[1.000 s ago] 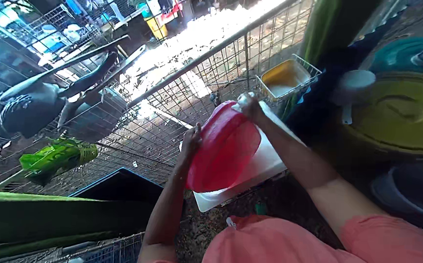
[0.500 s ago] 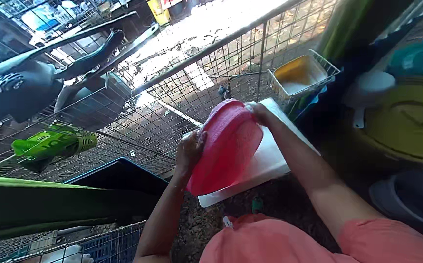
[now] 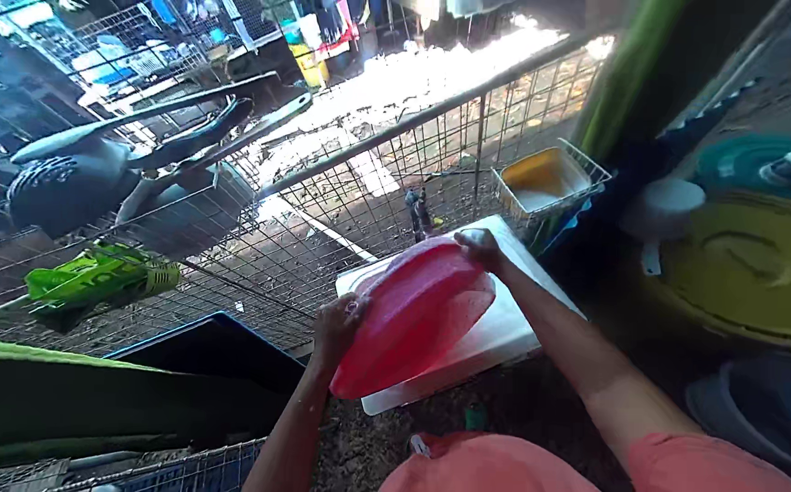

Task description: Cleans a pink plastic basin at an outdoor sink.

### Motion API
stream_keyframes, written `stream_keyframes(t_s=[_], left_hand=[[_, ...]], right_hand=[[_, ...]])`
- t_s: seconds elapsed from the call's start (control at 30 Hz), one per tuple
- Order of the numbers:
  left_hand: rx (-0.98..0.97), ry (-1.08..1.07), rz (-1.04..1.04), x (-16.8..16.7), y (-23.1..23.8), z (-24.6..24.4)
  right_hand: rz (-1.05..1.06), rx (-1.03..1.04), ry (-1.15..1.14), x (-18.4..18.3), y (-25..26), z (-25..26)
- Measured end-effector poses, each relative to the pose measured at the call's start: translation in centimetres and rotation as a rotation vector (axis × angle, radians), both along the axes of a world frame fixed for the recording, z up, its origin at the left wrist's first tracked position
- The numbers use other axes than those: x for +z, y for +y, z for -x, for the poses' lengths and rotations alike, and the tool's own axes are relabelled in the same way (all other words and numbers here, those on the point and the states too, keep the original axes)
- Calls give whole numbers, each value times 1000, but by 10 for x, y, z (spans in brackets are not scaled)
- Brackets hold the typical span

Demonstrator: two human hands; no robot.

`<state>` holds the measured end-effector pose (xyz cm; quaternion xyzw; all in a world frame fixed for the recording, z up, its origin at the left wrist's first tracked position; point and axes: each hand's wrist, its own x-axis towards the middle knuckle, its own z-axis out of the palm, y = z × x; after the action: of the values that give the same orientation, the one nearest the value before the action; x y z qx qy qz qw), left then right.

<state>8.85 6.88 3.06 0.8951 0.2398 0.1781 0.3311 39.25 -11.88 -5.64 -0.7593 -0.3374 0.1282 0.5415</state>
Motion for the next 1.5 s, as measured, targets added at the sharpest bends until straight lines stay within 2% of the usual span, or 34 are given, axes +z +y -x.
stream_keyframes(t_s=[0.13, 0.23, 0.33, 0.4, 0.47, 0.53, 0.63, 0.7, 0.73, 0.77, 0.8, 0.87, 0.93, 0.97, 1.03, 1.1, 1.17, 1.23, 1.3, 1.4, 1.43, 1.5], left_hand=[[5, -21, 101, -1, -3, 5], [-64, -19, 195, 2, -13, -17], [-39, -124, 231, -40, -15, -39], [-18, -220, 268, -63, -15, -44], [27, -297, 322, -75, -16, -41], [68, -298, 338, -90, -14, -30], [125, -329, 346, -103, -11, -16], [147, -294, 342, -103, -10, -14], [151, -258, 329, -101, -10, -15], [150, -214, 325, -96, -10, -18], [151, -176, 324, -90, -9, -23], [151, -111, 316, -79, -11, -35], [131, -44, 317, -72, -14, -42], [118, -27, 319, -72, -15, -43], [136, -31, 298, -76, -13, -42], [157, -67, 310, -81, -12, -35], [164, -74, 321, -80, -14, -31], [164, -34, 307, -74, -17, -34], [154, 36, 287, -62, -18, -44], [118, 67, 285, -57, -17, -61], [90, 48, 301, -62, -15, -64], [58, 18, 314, -74, -13, -65]], right_hand=[[66, -16, -139, 67, 3, 5], [301, 78, -345, 97, 26, 20], [340, 31, -513, 80, 51, 85], [241, 66, -576, 55, 58, 136], [101, 154, -623, 35, 53, 163], [56, 138, -708, 15, 43, 141], [159, -69, -747, 1, 20, 32], [318, -203, -427, 5, 4, -30], [387, -257, -279, 9, 3, -45], [426, -292, -236, 13, 8, -41], [441, -289, -309, 17, 18, -19], [372, -177, -594, 16, 43, 59], [302, 56, -624, 24, 53, 137], [281, 134, -613, 28, 51, 153], [206, 108, -663, 21, 45, 124], [175, -14, -692, 7, 32, 46], [360, -63, -487, 13, 18, -28], [516, -163, -312, 17, 19, -54], [467, -211, -385, 17, 31, -5], [185, 72, -713, 22, 49, 115], [159, 198, -751, 28, 51, 138], [147, 317, -757, 30, 51, 135]])
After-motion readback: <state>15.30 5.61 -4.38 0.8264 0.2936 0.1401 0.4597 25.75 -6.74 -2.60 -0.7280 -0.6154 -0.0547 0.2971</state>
